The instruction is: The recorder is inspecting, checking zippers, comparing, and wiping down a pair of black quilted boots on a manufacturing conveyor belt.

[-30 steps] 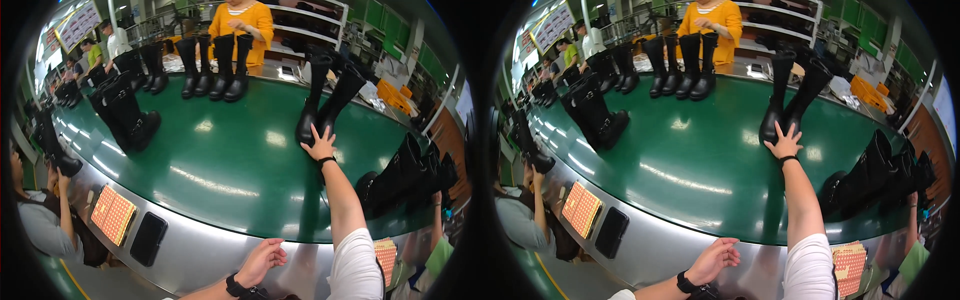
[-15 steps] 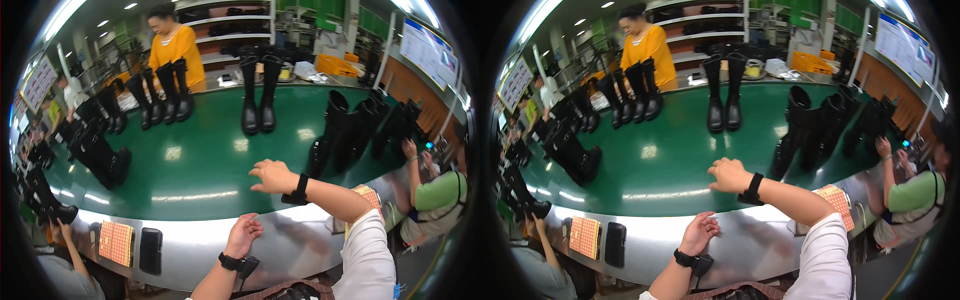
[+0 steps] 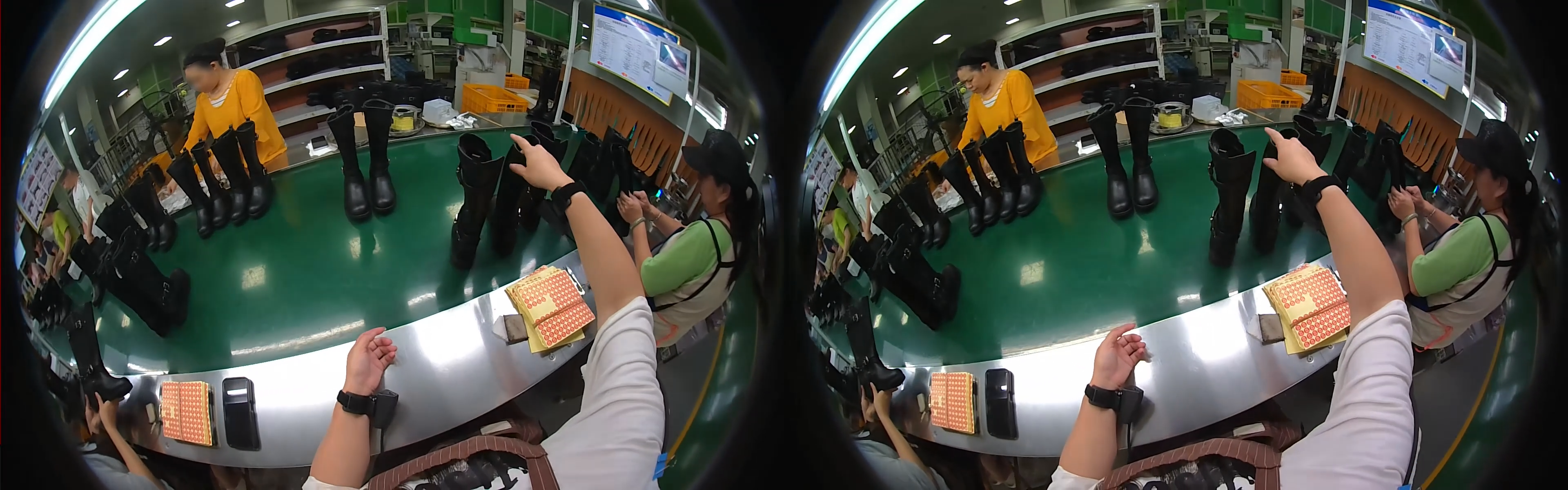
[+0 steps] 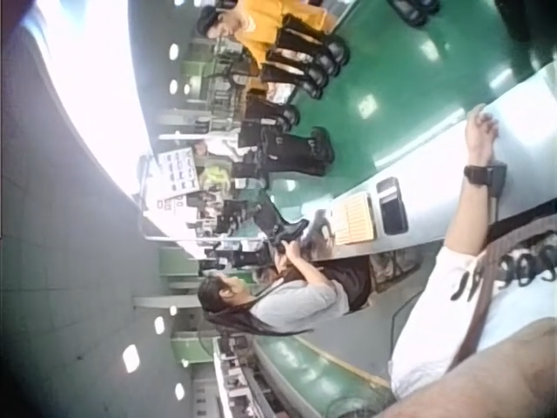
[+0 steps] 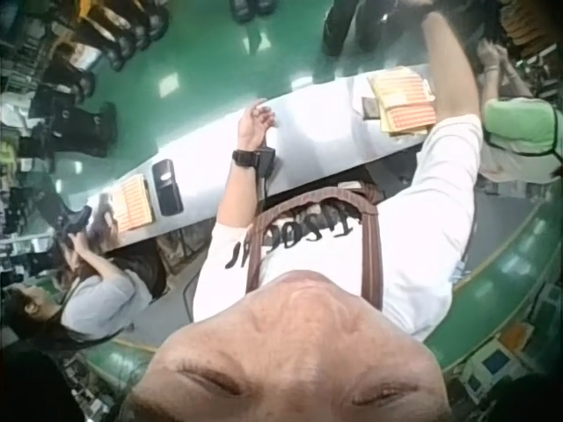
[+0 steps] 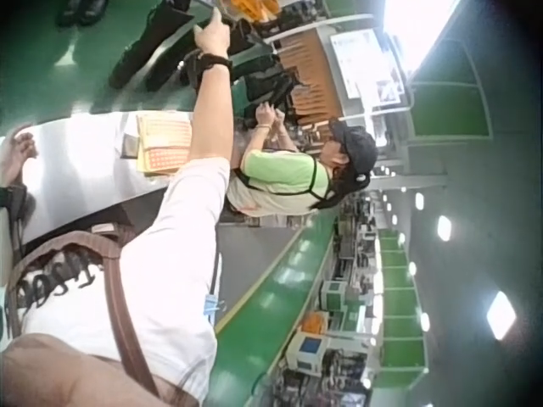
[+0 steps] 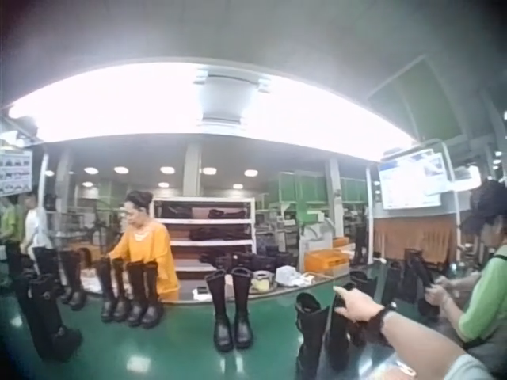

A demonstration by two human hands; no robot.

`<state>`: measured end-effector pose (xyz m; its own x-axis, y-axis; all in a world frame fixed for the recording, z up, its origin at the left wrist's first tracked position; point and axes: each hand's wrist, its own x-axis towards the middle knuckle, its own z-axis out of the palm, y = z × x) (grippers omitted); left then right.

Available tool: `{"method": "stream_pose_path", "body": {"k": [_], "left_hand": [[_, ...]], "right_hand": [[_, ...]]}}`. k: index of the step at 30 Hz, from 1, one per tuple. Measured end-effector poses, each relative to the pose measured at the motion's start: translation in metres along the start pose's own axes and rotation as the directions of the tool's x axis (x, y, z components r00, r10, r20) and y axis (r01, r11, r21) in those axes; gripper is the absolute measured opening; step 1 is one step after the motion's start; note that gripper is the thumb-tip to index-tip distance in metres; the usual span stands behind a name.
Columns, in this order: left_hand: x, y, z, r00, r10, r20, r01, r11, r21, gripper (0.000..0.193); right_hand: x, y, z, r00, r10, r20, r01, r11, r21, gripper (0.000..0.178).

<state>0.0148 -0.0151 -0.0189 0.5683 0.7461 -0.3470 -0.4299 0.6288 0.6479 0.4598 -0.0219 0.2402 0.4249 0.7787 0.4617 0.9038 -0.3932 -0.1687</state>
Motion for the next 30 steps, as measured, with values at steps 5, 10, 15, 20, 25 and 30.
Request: {"method": "stream_pose_path", "body": {"k": [5,10,15,20,25,30], "left_hand": [[0.003,-0.001,-0.005,0.999,-0.026,-0.019,0.025,0.998,-0.053,0.029],[-0.001,0.001,0.004,1.0,-0.005,-0.023,0.005,1.0,-0.002,0.031],[-0.006,0.003,0.004,1.0,0.001,-0.012,0.0,1.0,0.019,0.032],[-0.003,0.003,0.005,0.999,0.016,0.042,-0.019,0.998,0.066,0.033],[-0.03,0.009,0.04,0.859,0.474,0.195,-0.506,0.725,0.467,0.073],[-0.081,0.02,0.106,0.562,0.67,0.485,-0.705,0.081,0.705,0.125]], "right_hand": [[0.0,-0.006,-0.006,0.994,-0.106,-0.006,0.106,0.992,0.075,0.076],[-0.015,-0.052,-0.033,0.864,-0.298,0.405,0.242,0.953,0.185,0.08],[-0.01,-0.087,-0.024,0.901,0.017,0.432,-0.064,0.993,0.096,0.074],[-0.031,-0.094,-0.004,0.976,-0.205,0.066,0.202,0.978,0.056,0.056],[-0.098,-0.145,-0.089,0.916,-0.362,-0.172,0.386,0.912,0.138,0.053],[-0.18,-0.181,-0.13,0.844,-0.534,0.054,0.471,0.786,0.4,0.046]]}}
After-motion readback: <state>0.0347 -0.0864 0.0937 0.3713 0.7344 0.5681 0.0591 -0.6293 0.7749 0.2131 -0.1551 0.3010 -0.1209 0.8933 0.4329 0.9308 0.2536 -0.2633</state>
